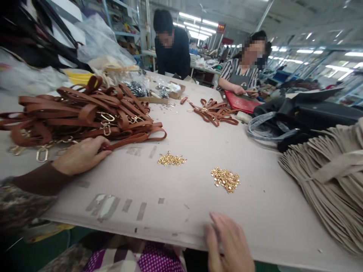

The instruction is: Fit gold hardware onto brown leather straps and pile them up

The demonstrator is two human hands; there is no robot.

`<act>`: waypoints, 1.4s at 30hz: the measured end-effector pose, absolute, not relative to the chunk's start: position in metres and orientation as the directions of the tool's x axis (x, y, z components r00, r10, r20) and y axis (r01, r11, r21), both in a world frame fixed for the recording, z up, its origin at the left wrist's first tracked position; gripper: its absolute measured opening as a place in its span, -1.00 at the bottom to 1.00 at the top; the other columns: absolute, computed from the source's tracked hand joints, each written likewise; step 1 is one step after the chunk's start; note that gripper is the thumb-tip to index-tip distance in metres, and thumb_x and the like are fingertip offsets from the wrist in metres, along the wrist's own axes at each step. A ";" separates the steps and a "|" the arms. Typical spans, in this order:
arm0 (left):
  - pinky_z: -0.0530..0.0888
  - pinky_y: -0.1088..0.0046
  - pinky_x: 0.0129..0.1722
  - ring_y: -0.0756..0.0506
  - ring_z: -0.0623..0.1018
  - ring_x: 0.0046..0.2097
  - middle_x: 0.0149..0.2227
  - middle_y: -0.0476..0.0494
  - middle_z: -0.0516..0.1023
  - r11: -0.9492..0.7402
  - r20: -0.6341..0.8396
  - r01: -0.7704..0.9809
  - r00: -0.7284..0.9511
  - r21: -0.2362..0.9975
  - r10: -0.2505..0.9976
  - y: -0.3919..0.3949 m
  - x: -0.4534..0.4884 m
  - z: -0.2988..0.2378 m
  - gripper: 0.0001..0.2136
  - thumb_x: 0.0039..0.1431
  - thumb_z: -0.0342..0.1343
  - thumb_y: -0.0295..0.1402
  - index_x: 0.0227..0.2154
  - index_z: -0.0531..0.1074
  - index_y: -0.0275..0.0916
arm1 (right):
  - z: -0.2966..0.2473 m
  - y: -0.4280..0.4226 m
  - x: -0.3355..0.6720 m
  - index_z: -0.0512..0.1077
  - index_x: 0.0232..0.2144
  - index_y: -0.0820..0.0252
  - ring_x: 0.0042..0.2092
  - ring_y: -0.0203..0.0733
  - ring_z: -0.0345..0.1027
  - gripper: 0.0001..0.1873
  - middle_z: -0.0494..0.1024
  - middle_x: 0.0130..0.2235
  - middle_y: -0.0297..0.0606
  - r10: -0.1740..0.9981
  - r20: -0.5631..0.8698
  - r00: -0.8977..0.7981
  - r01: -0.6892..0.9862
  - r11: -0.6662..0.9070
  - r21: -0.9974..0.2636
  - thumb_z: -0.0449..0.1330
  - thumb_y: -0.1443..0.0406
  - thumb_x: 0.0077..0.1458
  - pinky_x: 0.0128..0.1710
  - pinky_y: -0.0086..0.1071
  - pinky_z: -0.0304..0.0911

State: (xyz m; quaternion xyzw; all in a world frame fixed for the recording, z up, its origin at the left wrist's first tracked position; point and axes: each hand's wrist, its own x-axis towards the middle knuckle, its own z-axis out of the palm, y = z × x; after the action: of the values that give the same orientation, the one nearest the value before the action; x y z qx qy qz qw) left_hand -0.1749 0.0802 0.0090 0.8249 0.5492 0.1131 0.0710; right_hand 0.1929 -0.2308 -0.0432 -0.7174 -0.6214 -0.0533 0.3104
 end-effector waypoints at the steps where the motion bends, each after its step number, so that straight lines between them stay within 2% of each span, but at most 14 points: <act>1: 0.30 0.30 -0.18 -0.23 0.46 -0.18 -0.27 -0.22 0.51 -0.386 0.097 0.881 0.374 0.272 0.922 0.077 -0.175 0.012 -0.63 0.10 -0.01 -0.18 -0.13 0.43 -0.32 | -0.039 -0.203 0.173 0.41 0.02 0.12 0.01 -0.02 0.38 -0.65 0.54 -0.02 -0.16 0.885 0.453 0.110 0.938 0.058 -0.341 0.12 0.19 0.21 0.06 -0.14 0.26; 4: 0.34 0.37 -0.15 -0.18 0.48 -0.17 -0.22 -0.17 0.53 -0.399 0.054 0.830 0.412 0.390 0.909 0.068 -0.172 0.024 -0.72 0.15 -0.01 -0.24 -0.19 0.46 -0.28 | -0.032 -0.135 0.123 0.37 0.05 0.16 0.11 0.02 0.25 -0.65 0.47 0.05 -0.13 0.928 0.371 -0.035 0.955 0.140 -0.260 0.06 0.22 0.26 0.10 -0.05 0.21; 7: 0.37 0.47 -0.32 -0.08 0.48 -0.34 -0.39 -0.05 0.51 -0.359 -0.018 0.748 0.444 0.559 0.896 0.059 -0.164 0.034 -0.74 0.20 -0.03 -0.19 -0.28 0.45 -0.26 | -0.032 -0.092 0.095 0.34 0.09 0.18 0.13 0.09 0.20 -0.58 0.42 0.10 -0.07 0.957 0.288 -0.028 0.973 0.092 -0.210 0.12 0.17 0.22 0.07 0.01 0.21; 10: 0.32 0.54 -0.46 0.00 0.42 -0.46 -0.47 -0.01 0.46 -0.121 -0.140 0.487 0.465 0.865 0.874 0.048 -0.147 0.042 -0.75 0.18 0.03 -0.16 -0.32 0.37 -0.27 | -0.031 -0.069 0.083 0.34 0.10 0.22 0.13 0.12 0.19 -0.54 0.40 0.12 -0.05 0.965 0.262 0.009 0.978 0.046 -0.204 0.16 0.20 0.18 0.07 0.03 0.20; 12: 0.28 0.58 -0.49 0.03 0.42 -0.46 -0.42 -0.03 0.49 0.038 -0.187 0.287 0.514 0.957 0.837 0.039 -0.129 0.046 -0.77 0.16 0.09 -0.19 -0.30 0.34 -0.27 | -0.032 -0.061 0.080 0.35 0.09 0.25 0.13 0.14 0.19 -0.57 0.42 0.11 -0.03 0.961 0.276 0.026 0.975 0.036 -0.219 0.15 0.23 0.19 0.07 0.04 0.19; 15: 0.21 0.60 -0.52 0.07 0.39 -0.47 -0.39 -0.05 0.50 0.119 -0.186 0.148 0.622 0.982 0.760 0.026 -0.094 0.051 -0.81 0.17 0.09 -0.26 -0.27 0.37 -0.30 | -0.035 -0.061 0.083 0.38 0.05 0.29 0.10 0.12 0.23 -0.63 0.46 0.07 0.00 0.938 0.341 0.065 0.951 0.046 -0.307 0.07 0.29 0.23 0.07 0.05 0.18; 18: 0.22 0.59 -0.50 0.07 0.43 -0.43 -0.34 -0.09 0.52 0.216 -0.169 0.026 0.715 0.976 0.678 0.014 -0.057 0.050 -0.82 0.15 0.08 -0.35 -0.22 0.38 -0.33 | -0.037 -0.074 0.096 0.46 -0.06 0.23 -0.02 -0.02 0.36 -0.70 0.54 -0.05 -0.06 0.901 0.393 0.185 0.849 0.055 -0.526 0.02 0.29 0.24 0.00 -0.11 0.26; 22: 0.30 0.55 -0.39 -0.02 0.51 -0.21 -0.21 -0.16 0.54 0.287 -0.149 -0.058 0.748 0.956 0.646 0.003 -0.019 0.037 -0.75 0.13 0.06 -0.44 -0.12 0.40 -0.35 | -0.033 -0.100 0.117 0.50 -0.25 0.20 -0.28 -0.18 0.46 -0.76 0.60 -0.29 -0.22 0.816 0.245 0.524 0.462 -0.030 -0.886 0.14 0.17 0.18 -0.23 -0.31 0.35; 24: 0.32 0.52 -0.32 -0.03 0.49 -0.19 -0.21 -0.15 0.54 0.292 -0.147 -0.058 0.760 0.955 0.633 -0.002 -0.010 0.027 -0.73 0.13 0.04 -0.46 -0.10 0.42 -0.33 | -0.031 -0.111 0.122 0.49 -0.27 0.22 -0.35 -0.21 0.47 -0.73 0.59 -0.37 -0.27 0.761 0.104 0.641 0.203 -0.037 -0.979 0.26 0.14 0.07 -0.30 -0.34 0.38; 27: 0.31 0.51 -0.29 0.00 0.46 -0.25 -0.25 -0.09 0.54 0.275 -0.141 -0.040 0.782 0.961 0.607 -0.009 -0.006 0.013 -0.73 0.13 0.02 -0.49 -0.10 0.44 -0.30 | -0.031 -0.121 0.124 0.48 -0.32 0.22 -0.38 -0.21 0.50 -0.70 0.59 -0.41 -0.30 0.730 -0.028 0.683 -0.062 0.019 -0.998 0.38 0.16 -0.06 -0.33 -0.33 0.42; 30: 0.29 0.52 -0.32 0.04 0.40 -0.38 -0.39 -0.01 0.48 0.300 -0.147 -0.029 0.825 0.953 0.545 -0.016 -0.006 0.006 -0.77 0.15 0.00 -0.52 -0.16 0.46 -0.33 | -0.033 -0.124 0.123 0.51 -0.37 0.22 -0.39 -0.23 0.50 -0.76 0.61 -0.40 -0.27 0.793 -0.079 0.604 -0.174 0.035 -0.984 0.40 0.22 -0.08 -0.33 -0.36 0.43; 36: 0.37 0.47 -0.26 0.02 0.44 -0.38 -0.44 -0.03 0.45 0.405 -0.123 -0.102 0.861 0.908 0.494 -0.021 -0.006 0.002 -0.84 0.17 0.04 -0.44 -0.22 0.46 -0.34 | -0.032 -0.121 0.120 0.57 -0.32 0.21 -0.41 -0.27 0.49 -0.78 0.62 -0.37 -0.24 0.840 -0.099 0.534 -0.162 -0.013 -0.987 0.38 0.23 -0.06 -0.33 -0.40 0.43; 39: 0.37 0.50 -0.28 0.01 0.44 -0.37 -0.44 -0.03 0.46 0.331 -0.126 -0.052 0.860 0.942 0.494 -0.019 -0.008 0.001 -0.81 0.18 0.00 -0.45 -0.19 0.46 -0.33 | -0.031 -0.120 0.120 0.55 -0.32 0.21 -0.41 -0.29 0.48 -0.77 0.60 -0.41 -0.28 0.846 -0.129 0.517 -0.182 -0.038 -0.983 0.38 0.22 -0.05 -0.34 -0.43 0.41; 42: 0.39 0.51 -0.28 -0.01 0.47 -0.34 -0.42 -0.05 0.51 0.147 -0.102 0.031 0.859 0.989 0.502 -0.017 -0.011 0.001 -0.78 0.20 -0.05 -0.47 -0.19 0.47 -0.33 | -0.033 -0.121 0.121 0.54 -0.32 0.22 -0.41 -0.30 0.47 -0.75 0.60 -0.39 -0.28 0.844 -0.153 0.513 -0.190 -0.062 -0.980 0.39 0.21 -0.06 -0.34 -0.45 0.40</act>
State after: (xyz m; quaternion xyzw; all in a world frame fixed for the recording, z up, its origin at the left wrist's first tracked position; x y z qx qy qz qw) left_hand -0.0106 -0.0174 0.0012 0.6325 0.2107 0.1619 0.7275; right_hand 0.1212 -0.1208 -0.0328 -0.6016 -0.2719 0.4115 0.6283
